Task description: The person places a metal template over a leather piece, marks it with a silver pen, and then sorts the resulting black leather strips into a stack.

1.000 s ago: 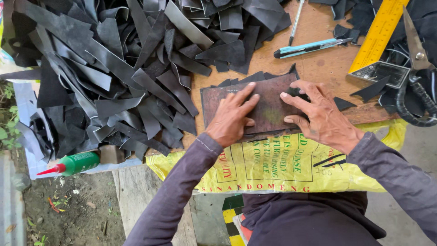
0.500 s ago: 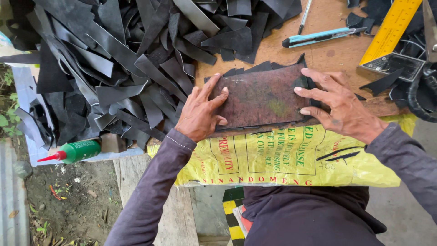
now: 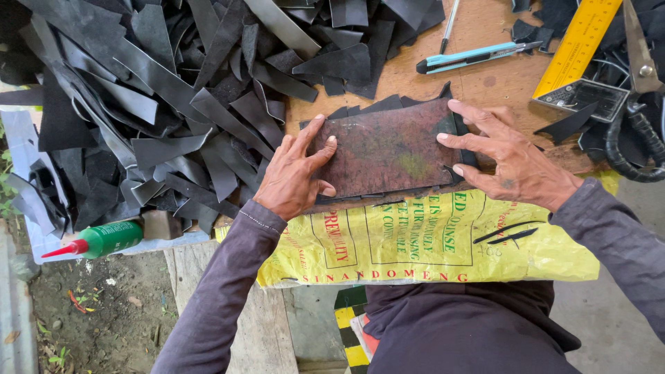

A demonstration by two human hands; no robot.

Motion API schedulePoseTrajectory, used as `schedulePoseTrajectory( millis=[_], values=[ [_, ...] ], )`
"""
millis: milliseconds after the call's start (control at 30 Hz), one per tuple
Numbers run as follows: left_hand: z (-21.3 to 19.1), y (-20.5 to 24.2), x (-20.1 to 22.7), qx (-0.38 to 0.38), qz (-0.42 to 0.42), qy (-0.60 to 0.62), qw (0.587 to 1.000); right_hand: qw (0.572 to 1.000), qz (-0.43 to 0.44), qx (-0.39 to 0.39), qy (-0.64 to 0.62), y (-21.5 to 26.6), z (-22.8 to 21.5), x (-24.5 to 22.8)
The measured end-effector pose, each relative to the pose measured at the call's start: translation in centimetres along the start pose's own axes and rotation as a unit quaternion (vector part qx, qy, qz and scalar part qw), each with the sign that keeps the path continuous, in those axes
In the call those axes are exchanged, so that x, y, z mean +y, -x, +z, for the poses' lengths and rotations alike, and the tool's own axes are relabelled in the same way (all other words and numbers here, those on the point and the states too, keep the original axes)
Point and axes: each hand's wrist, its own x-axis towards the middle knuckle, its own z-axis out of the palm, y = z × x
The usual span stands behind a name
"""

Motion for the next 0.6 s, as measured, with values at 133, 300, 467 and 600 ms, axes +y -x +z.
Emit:
schedulePoseTrajectory(
  millis=[133, 300, 467, 600],
  values=[
    [0.0, 0.0, 0.0, -0.001, 0.001, -0.006, 1.0, 1.0, -0.006, 0.001, 0.024, 0.0, -0.1, -0.1],
    [-0.1, 0.0, 0.4, -0.002, 0.004, -0.047, 0.999, 0.996, -0.016, 0.008, 0.088, 0.0, 0.9, -1.4],
    [0.5, 0.1, 0.7, -0.026, -0.006, -0.061, 0.998, 0.995, -0.088, -0.006, 0.052, -1.1, 4.1, -3.9],
    [1.5, 0.8, 1.4, 0.048, 0.097, -0.083, 0.991, 0.995, -0.089, 0.026, 0.023, -2.3, 5.7, -5.1]
  ],
)
